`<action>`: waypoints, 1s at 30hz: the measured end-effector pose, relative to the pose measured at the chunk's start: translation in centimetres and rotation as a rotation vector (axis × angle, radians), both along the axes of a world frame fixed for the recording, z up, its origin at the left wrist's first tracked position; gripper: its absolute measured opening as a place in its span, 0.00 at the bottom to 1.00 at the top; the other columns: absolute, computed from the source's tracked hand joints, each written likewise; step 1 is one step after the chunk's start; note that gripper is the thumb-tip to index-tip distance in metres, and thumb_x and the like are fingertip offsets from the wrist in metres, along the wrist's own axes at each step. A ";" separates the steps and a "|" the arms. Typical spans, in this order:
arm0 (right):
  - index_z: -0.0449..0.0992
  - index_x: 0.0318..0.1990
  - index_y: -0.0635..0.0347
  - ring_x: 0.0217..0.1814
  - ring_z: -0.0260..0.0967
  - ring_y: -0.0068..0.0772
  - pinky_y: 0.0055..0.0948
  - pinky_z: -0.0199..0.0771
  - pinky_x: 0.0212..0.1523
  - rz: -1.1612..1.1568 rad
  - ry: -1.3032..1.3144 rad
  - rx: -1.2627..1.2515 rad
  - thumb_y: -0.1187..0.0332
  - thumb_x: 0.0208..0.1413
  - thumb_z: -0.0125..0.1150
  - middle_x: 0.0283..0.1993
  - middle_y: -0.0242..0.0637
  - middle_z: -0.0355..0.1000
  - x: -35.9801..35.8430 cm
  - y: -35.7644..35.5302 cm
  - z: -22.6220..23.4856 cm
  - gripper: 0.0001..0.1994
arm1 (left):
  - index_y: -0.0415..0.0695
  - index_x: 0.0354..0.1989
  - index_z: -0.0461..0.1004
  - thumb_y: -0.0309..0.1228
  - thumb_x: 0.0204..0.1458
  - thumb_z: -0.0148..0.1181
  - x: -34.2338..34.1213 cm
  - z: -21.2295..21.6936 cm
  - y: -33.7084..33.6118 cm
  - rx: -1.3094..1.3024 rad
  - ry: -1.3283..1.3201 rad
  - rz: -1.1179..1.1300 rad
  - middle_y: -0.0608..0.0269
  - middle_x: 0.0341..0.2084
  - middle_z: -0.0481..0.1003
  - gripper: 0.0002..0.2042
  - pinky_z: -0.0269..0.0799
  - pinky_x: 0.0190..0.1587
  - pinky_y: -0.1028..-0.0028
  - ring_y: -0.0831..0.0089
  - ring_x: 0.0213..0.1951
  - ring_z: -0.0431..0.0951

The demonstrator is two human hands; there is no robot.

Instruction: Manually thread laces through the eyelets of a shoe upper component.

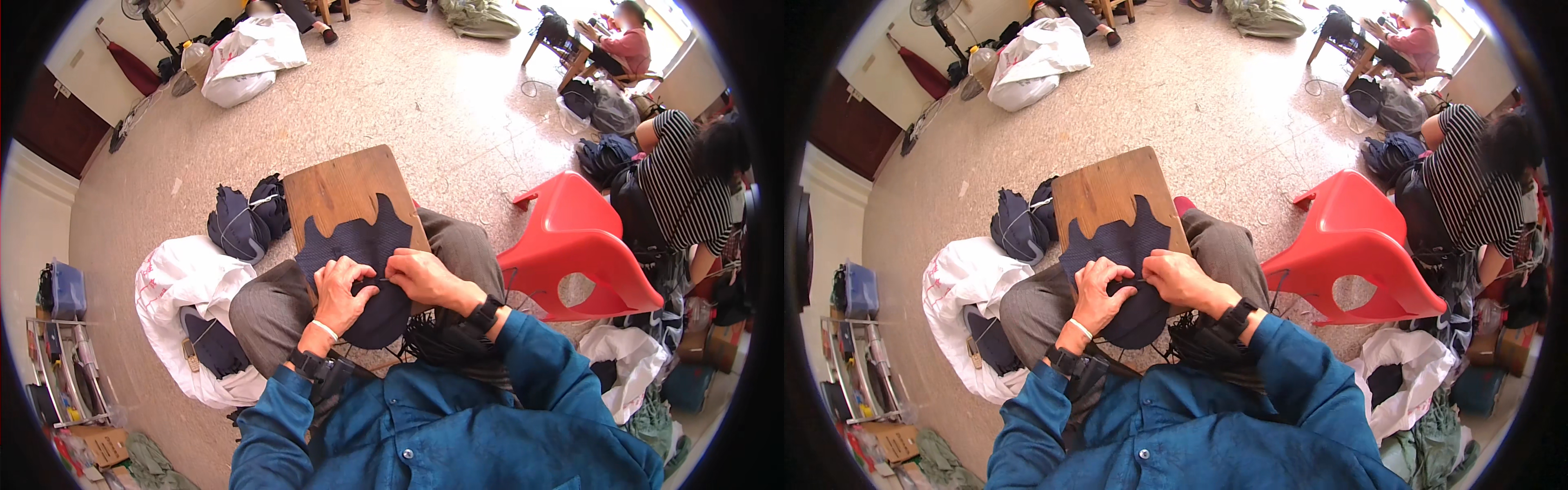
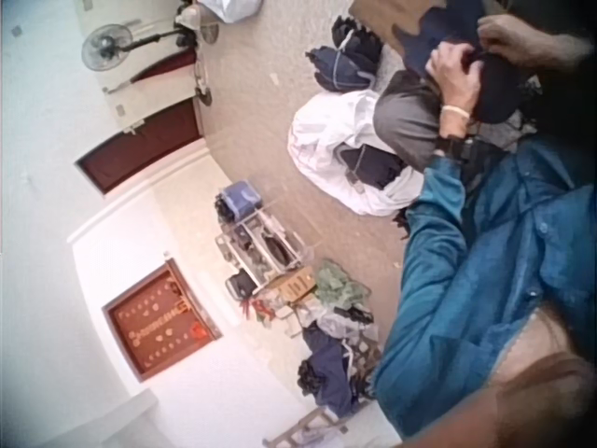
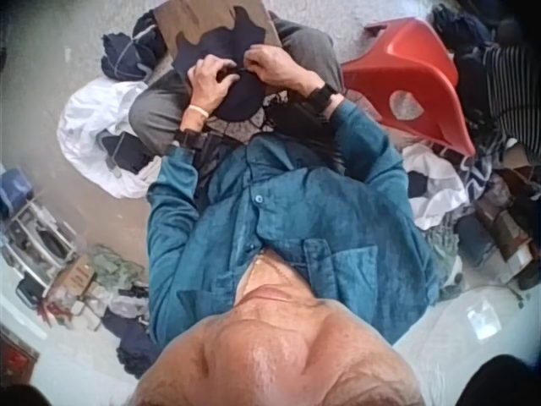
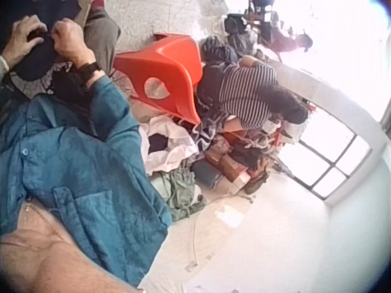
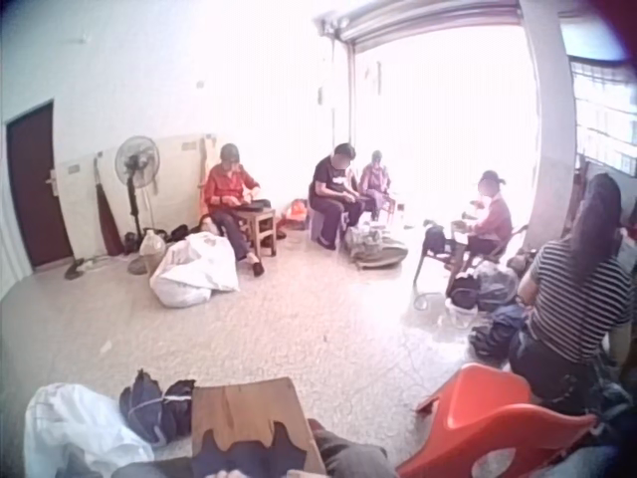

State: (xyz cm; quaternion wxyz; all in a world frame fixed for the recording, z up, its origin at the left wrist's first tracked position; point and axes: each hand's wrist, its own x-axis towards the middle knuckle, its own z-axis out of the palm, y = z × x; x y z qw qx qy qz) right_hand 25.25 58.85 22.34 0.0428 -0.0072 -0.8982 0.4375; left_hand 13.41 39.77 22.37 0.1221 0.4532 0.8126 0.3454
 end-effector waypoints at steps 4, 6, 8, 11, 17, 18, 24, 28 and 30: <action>0.75 0.35 0.62 0.40 0.74 0.54 0.45 0.75 0.40 -0.058 0.110 0.098 0.73 0.56 0.63 0.34 0.45 0.71 0.1 -1.0 -0.3 0.03 | 0.52 0.39 0.82 0.35 0.43 0.74 0.0 0.2 -0.3 0.000 0.008 -0.013 0.71 0.35 0.73 0.13 0.59 0.54 0.65 0.67 0.44 0.71; 0.75 0.35 0.62 0.40 0.73 0.54 0.46 0.75 0.40 -0.023 0.098 0.138 0.73 0.56 0.63 0.34 0.45 0.71 0.6 -0.6 -0.1 0.03 | 0.53 0.39 0.83 0.35 0.44 0.74 -0.1 0.1 -0.1 -0.001 0.012 -0.014 0.71 0.34 0.72 0.13 0.59 0.54 0.65 0.67 0.44 0.71; 0.75 0.35 0.62 0.40 0.73 0.54 0.47 0.74 0.40 -0.023 0.100 0.124 0.74 0.57 0.62 0.35 0.46 0.71 0.4 -0.8 0.0 0.03 | 0.54 0.39 0.83 0.35 0.44 0.74 0.2 0.0 -0.2 -0.004 0.012 -0.013 0.71 0.34 0.72 0.12 0.59 0.54 0.65 0.67 0.43 0.71; 0.75 0.34 0.62 0.41 0.73 0.55 0.48 0.74 0.41 -0.041 0.113 0.086 0.74 0.57 0.60 0.35 0.46 0.71 0.2 -0.6 -0.1 0.02 | 0.55 0.38 0.84 0.35 0.44 0.74 0.4 -0.1 0.2 0.006 0.026 0.019 0.71 0.34 0.71 0.12 0.58 0.54 0.65 0.67 0.44 0.71; 0.76 0.34 0.63 0.41 0.74 0.55 0.47 0.75 0.41 0.019 0.109 0.050 0.73 0.57 0.61 0.35 0.46 0.72 -0.2 -0.3 -0.2 0.03 | 0.56 0.39 0.85 0.36 0.44 0.74 0.1 -0.1 -0.1 -0.027 0.021 0.009 0.71 0.35 0.70 0.12 0.57 0.55 0.64 0.67 0.45 0.70; 0.77 0.34 0.63 0.41 0.74 0.55 0.46 0.75 0.41 0.076 0.085 0.006 0.73 0.57 0.62 0.35 0.46 0.73 -0.2 0.3 -0.2 0.03 | 0.56 0.39 0.85 0.36 0.44 0.74 0.3 0.0 -0.1 -0.021 0.012 -0.002 0.70 0.35 0.70 0.12 0.57 0.55 0.64 0.67 0.45 0.70; 0.75 0.33 0.61 0.39 0.75 0.54 0.45 0.75 0.40 0.001 0.107 0.068 0.73 0.55 0.62 0.33 0.45 0.72 -0.8 -0.7 -0.6 0.03 | 0.55 0.39 0.84 0.35 0.43 0.74 0.5 -0.3 0.0 -0.023 0.021 0.004 0.70 0.36 0.71 0.12 0.57 0.56 0.63 0.67 0.46 0.70; 0.73 0.37 0.62 0.43 0.73 0.55 0.46 0.75 0.43 -0.025 0.151 0.134 0.74 0.54 0.63 0.37 0.47 0.71 -0.3 -1.7 -0.8 0.06 | 0.53 0.41 0.82 0.33 0.44 0.73 0.2 0.1 -0.2 -0.012 0.035 -0.022 0.70 0.36 0.72 0.14 0.58 0.56 0.63 0.67 0.45 0.71; 0.73 0.38 0.62 0.43 0.73 0.56 0.47 0.75 0.43 -0.062 0.165 0.112 0.76 0.54 0.61 0.37 0.47 0.71 0.7 -1.3 0.0 0.05 | 0.52 0.41 0.81 0.32 0.44 0.73 -0.1 0.2 -0.2 0.007 0.007 -0.022 0.70 0.35 0.72 0.14 0.59 0.56 0.64 0.67 0.44 0.72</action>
